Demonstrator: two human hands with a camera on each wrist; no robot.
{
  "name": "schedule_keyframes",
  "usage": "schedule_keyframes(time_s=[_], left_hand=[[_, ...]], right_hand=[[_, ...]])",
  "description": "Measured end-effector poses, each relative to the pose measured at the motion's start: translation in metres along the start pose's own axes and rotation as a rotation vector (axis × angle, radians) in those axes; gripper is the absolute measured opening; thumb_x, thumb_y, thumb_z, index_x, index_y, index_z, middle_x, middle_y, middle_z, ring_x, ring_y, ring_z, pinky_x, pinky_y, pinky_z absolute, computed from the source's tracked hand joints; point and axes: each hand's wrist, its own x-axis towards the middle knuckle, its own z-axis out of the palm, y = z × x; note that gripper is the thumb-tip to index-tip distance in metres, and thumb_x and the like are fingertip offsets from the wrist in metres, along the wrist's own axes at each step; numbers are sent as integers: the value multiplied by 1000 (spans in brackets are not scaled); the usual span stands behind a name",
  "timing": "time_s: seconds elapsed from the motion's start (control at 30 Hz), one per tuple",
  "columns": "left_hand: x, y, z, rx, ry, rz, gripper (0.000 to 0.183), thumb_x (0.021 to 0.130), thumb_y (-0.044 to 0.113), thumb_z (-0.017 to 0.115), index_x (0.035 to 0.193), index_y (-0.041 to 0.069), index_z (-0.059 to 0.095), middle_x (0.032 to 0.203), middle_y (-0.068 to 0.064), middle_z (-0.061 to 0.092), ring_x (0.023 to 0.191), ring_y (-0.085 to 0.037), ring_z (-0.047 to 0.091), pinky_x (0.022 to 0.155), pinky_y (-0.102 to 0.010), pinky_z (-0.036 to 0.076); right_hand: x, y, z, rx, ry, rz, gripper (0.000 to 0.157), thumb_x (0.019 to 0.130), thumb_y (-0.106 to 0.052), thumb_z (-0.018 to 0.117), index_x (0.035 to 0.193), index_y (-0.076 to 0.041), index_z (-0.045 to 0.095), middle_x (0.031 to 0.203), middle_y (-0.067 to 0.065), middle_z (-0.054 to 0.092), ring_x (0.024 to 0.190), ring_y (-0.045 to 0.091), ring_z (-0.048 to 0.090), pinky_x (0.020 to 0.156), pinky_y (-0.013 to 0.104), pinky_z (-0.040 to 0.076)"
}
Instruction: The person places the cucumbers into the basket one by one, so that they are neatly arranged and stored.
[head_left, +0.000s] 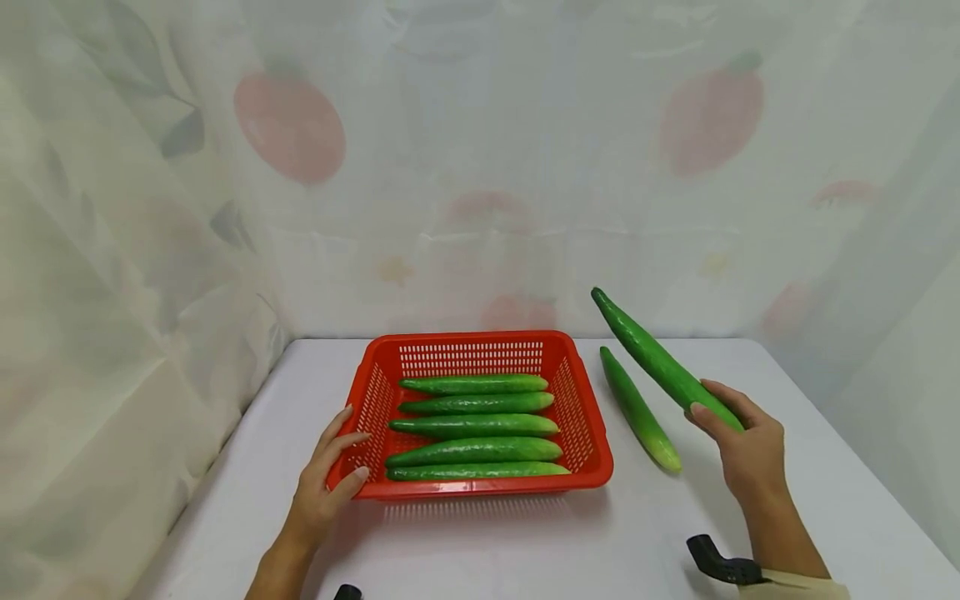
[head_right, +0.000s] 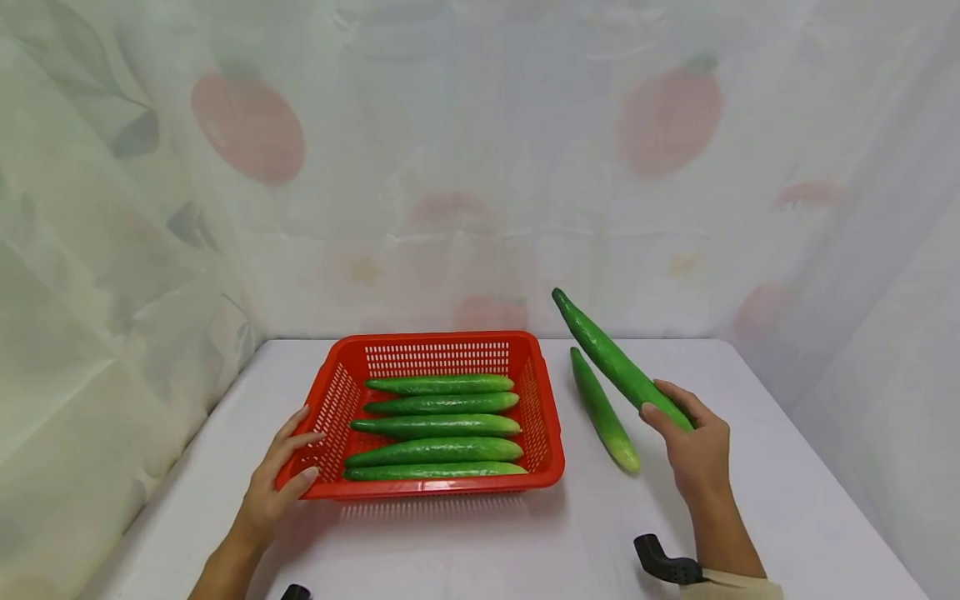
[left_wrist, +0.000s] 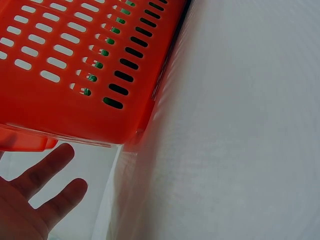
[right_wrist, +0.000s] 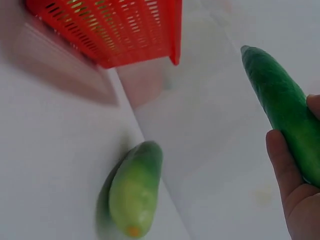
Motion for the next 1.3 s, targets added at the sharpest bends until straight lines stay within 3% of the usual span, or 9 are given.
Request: schedule_keyframes(time_s=[0.27,0.67,0.93,1.3], left_hand=[[0,2,0,20,4,12,36,85,4,59,120,-1,60,153,-12,29,136,-22,30,99,-16,30],[0,1,-1,10,3,14,36,85,2,58,120,-2,59,153,-13,29,137,-22,29,99,-16,31],[0,4,0,1,-1,5,36,85,3,59,121,-1,59,153,-12,29,137,-23,27,100,-17,29],[0,6,0,-1,1,-6,36,84,4,60,121,1,60,153,-11,29,137,-22,28,99,-16,29]], right_hand=[[5,-19,5,93,-86,-105,43,89,-10,70,129,0,59,117,2,58,96,10,61,76,15,46],[10,-35,23,89,-218,-236,39,91,-6,67,127,4,58,116,0,61,88,14,68,77,20,50],[8,-43,35,13,-261,-213,38,90,-15,69,126,-3,62,120,4,60,102,20,54,77,21,48],[11,-46,57,39,-373,-183,36,90,-17,70,123,-6,64,122,12,56,101,31,50,73,29,51]])
